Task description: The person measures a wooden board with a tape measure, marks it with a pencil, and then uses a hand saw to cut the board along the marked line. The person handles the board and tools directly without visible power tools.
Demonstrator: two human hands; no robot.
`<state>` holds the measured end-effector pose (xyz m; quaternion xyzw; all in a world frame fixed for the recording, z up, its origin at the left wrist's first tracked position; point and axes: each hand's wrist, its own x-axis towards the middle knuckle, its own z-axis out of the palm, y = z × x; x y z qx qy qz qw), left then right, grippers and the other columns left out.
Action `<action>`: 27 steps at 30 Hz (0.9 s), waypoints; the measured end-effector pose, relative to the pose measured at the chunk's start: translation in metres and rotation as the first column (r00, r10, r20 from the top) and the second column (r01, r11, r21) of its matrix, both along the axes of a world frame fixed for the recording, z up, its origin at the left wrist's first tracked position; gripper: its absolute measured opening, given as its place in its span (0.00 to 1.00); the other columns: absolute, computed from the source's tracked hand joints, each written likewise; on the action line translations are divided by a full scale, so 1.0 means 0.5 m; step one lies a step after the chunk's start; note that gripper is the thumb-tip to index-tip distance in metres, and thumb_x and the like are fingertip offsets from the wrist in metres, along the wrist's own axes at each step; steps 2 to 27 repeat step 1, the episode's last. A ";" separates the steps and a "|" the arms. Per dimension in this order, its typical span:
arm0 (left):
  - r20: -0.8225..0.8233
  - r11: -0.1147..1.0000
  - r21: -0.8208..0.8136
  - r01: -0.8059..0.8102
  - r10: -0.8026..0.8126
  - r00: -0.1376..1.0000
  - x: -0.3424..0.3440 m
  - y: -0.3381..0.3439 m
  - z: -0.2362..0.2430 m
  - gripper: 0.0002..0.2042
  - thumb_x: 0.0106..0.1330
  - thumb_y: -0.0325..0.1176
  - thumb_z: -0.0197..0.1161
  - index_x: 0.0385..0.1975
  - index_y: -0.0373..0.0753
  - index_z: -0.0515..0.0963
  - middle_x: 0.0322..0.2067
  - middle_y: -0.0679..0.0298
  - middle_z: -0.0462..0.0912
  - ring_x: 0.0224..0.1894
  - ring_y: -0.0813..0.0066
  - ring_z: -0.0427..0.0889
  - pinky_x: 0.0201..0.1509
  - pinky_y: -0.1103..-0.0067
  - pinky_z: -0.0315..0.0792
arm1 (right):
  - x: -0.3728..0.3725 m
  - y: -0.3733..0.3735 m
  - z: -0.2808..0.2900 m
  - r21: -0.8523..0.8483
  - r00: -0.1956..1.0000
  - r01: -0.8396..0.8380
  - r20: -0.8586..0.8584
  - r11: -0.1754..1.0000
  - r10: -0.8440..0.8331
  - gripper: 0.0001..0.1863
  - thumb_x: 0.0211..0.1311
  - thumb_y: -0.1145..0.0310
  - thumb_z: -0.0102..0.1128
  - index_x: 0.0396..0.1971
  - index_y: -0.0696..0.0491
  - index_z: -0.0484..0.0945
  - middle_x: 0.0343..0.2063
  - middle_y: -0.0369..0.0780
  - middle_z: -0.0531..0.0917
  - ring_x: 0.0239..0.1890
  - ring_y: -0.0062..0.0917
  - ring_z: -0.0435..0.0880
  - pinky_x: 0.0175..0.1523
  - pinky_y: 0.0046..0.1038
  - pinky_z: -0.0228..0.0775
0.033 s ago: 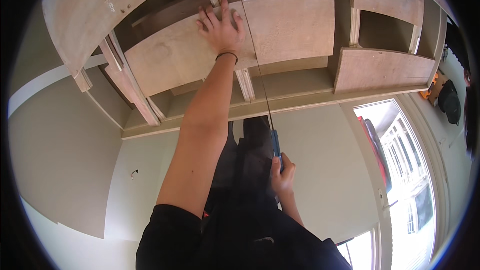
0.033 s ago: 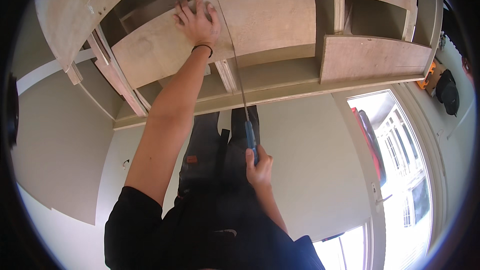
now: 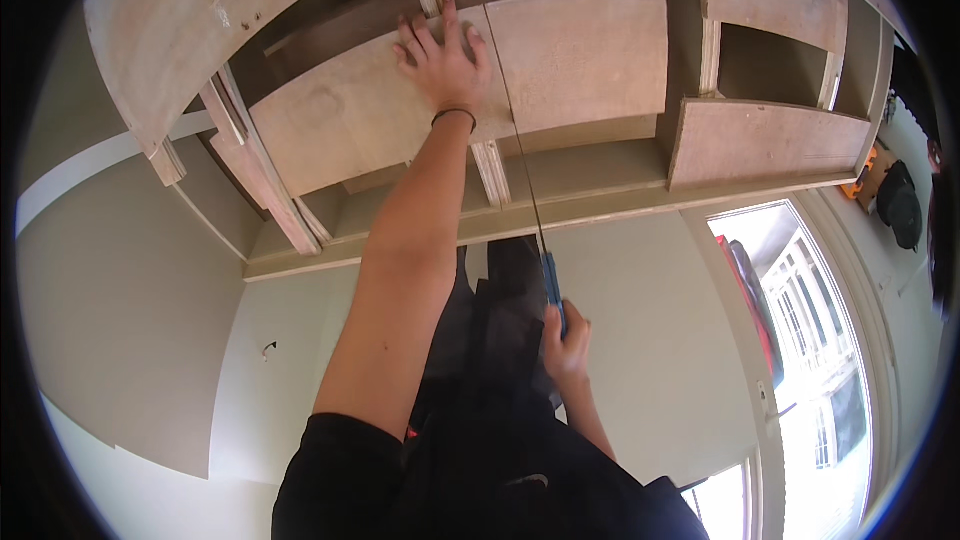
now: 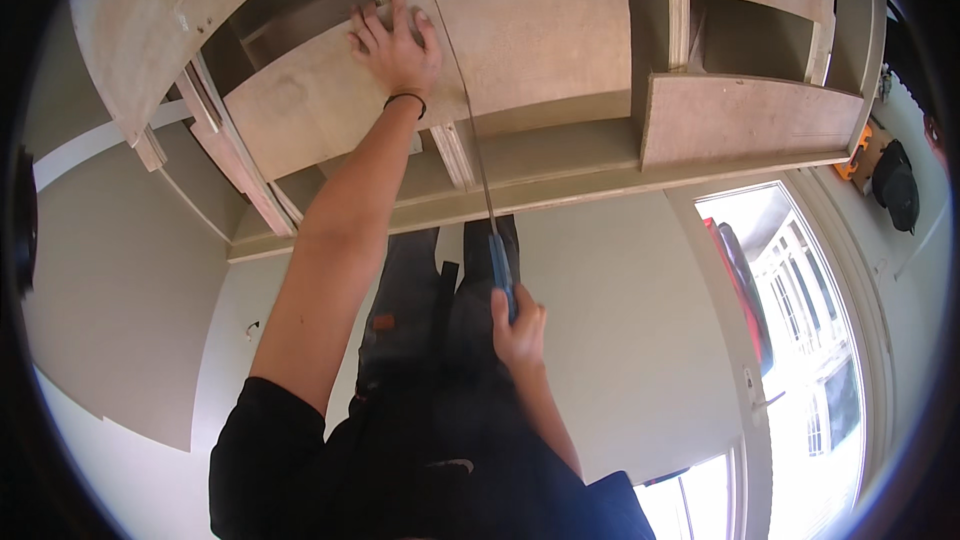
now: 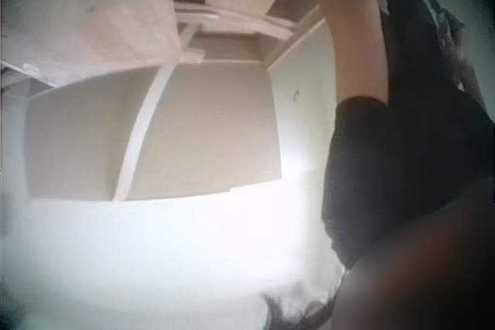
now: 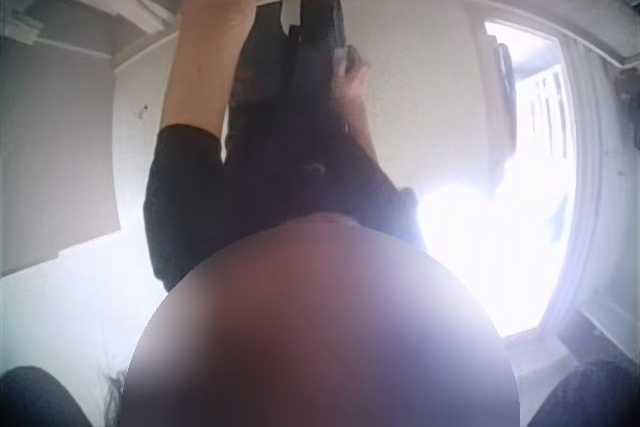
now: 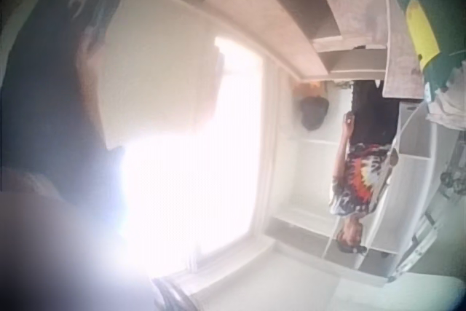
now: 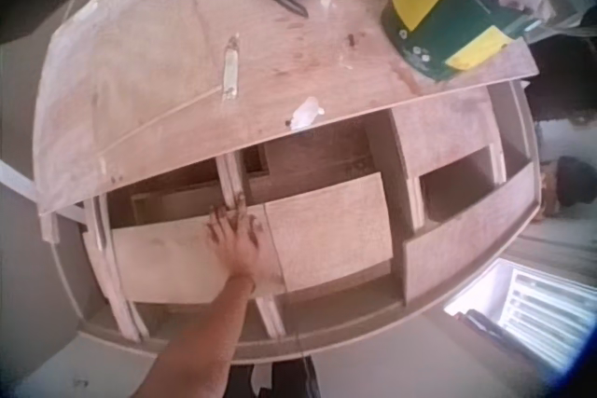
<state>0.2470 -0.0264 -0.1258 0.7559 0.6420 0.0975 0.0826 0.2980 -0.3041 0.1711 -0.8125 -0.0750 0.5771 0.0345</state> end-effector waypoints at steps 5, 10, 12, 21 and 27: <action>0.038 1.000 -0.004 -0.013 0.013 0.999 0.007 0.011 -0.010 0.29 0.65 0.48 0.52 0.68 0.57 0.66 0.62 0.52 0.62 0.71 0.47 0.53 0.67 0.44 0.47 | 0.006 0.014 -0.083 0.117 0.995 -0.070 0.079 0.991 0.061 0.26 0.65 0.47 0.59 0.36 0.61 0.80 0.24 0.59 0.80 0.33 0.41 0.88 0.36 0.42 0.75; 0.038 1.000 -0.004 -0.013 0.013 0.999 0.007 0.011 -0.010 0.29 0.65 0.48 0.52 0.68 0.57 0.66 0.62 0.52 0.62 0.71 0.47 0.53 0.67 0.44 0.47 | 0.006 0.014 -0.083 0.117 0.995 -0.070 0.079 0.991 0.061 0.26 0.65 0.47 0.59 0.36 0.61 0.80 0.24 0.59 0.80 0.33 0.41 0.88 0.36 0.42 0.75; 0.038 1.000 -0.004 -0.013 0.013 0.999 0.007 0.011 -0.010 0.29 0.65 0.48 0.52 0.68 0.57 0.66 0.62 0.52 0.62 0.71 0.47 0.53 0.67 0.44 0.47 | 0.006 0.014 -0.083 0.117 0.995 -0.070 0.079 0.991 0.061 0.26 0.65 0.47 0.59 0.36 0.61 0.80 0.24 0.59 0.80 0.33 0.41 0.88 0.36 0.42 0.75; 0.038 1.000 -0.004 -0.013 0.013 0.999 0.007 0.011 -0.010 0.29 0.65 0.48 0.52 0.68 0.57 0.66 0.62 0.52 0.62 0.71 0.47 0.53 0.67 0.44 0.47 | 0.006 0.014 -0.083 0.117 0.995 -0.070 0.079 0.991 0.061 0.26 0.65 0.47 0.59 0.36 0.61 0.80 0.24 0.59 0.80 0.33 0.41 0.88 0.36 0.42 0.75; 0.038 1.000 -0.004 -0.013 0.013 0.999 0.007 0.011 -0.010 0.29 0.65 0.48 0.52 0.68 0.57 0.66 0.62 0.52 0.62 0.71 0.47 0.53 0.67 0.44 0.47 | 0.006 0.014 -0.083 0.117 0.995 -0.070 0.079 0.991 0.061 0.26 0.65 0.47 0.59 0.36 0.61 0.80 0.24 0.59 0.80 0.33 0.41 0.88 0.36 0.42 0.75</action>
